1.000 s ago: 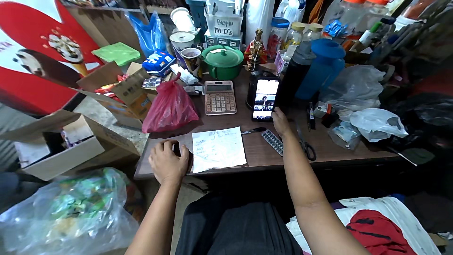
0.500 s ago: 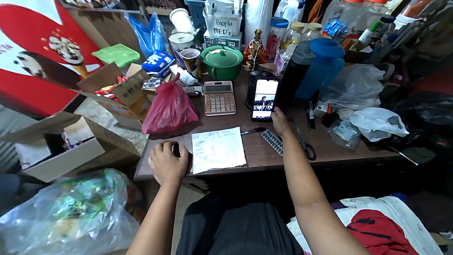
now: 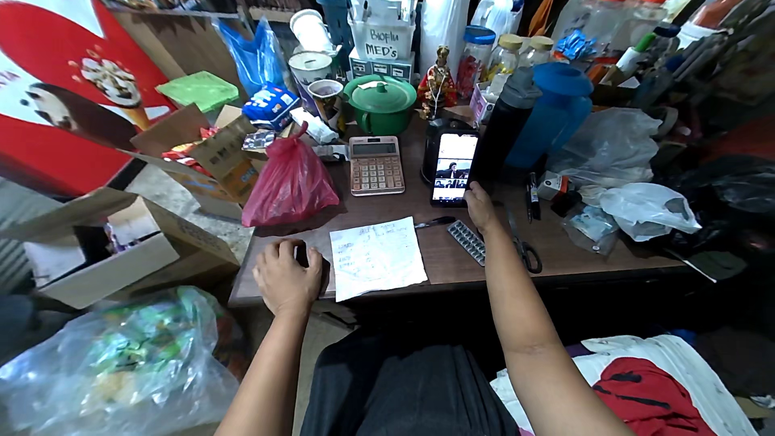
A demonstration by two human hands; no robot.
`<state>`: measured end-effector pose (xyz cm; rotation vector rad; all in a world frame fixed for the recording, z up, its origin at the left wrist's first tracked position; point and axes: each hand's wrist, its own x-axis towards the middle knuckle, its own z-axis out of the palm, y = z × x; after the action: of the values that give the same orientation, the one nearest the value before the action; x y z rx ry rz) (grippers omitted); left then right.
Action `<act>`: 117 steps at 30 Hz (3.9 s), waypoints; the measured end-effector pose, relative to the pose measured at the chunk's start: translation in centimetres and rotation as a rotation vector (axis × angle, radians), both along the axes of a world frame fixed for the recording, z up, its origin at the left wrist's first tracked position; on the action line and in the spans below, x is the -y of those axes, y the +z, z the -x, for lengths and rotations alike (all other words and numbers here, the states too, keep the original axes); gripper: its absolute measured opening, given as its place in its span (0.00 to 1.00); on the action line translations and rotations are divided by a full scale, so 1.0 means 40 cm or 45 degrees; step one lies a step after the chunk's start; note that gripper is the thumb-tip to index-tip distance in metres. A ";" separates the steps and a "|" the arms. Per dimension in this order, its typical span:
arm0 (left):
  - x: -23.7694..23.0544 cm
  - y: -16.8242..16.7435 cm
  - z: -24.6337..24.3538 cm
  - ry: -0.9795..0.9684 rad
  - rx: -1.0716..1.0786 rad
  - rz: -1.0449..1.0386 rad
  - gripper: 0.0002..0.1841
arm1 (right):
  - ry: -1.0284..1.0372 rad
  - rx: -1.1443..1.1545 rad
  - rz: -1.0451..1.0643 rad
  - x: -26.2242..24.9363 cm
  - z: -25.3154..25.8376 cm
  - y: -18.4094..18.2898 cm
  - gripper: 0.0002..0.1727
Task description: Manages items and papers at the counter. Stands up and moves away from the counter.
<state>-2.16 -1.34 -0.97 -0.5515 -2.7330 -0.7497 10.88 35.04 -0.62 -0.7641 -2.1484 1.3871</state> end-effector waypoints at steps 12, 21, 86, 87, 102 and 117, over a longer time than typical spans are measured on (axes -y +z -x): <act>0.028 -0.015 0.028 -0.499 -0.021 0.131 0.38 | 0.003 -0.016 0.007 0.005 -0.004 0.005 0.24; 0.026 -0.013 0.028 -0.475 -0.002 0.140 0.38 | 0.006 -0.039 0.032 0.002 -0.002 0.002 0.23; 0.029 -0.002 0.024 -0.484 0.055 0.179 0.38 | 0.025 -0.049 0.033 -0.019 0.011 -0.017 0.21; 0.030 -0.002 0.023 -0.491 0.059 0.173 0.38 | 0.028 -0.053 0.035 -0.018 0.010 -0.017 0.21; 0.032 0.000 0.024 -0.493 0.064 0.182 0.39 | 0.014 -0.024 0.012 -0.013 0.008 -0.009 0.22; 0.031 -0.003 0.027 -0.485 0.063 0.184 0.40 | 0.029 -0.053 0.018 -0.015 0.009 -0.012 0.21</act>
<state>-3.24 -2.57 -1.08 -1.1219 -2.7751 -0.6548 10.53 35.66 -1.10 -0.7119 -2.1235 1.4190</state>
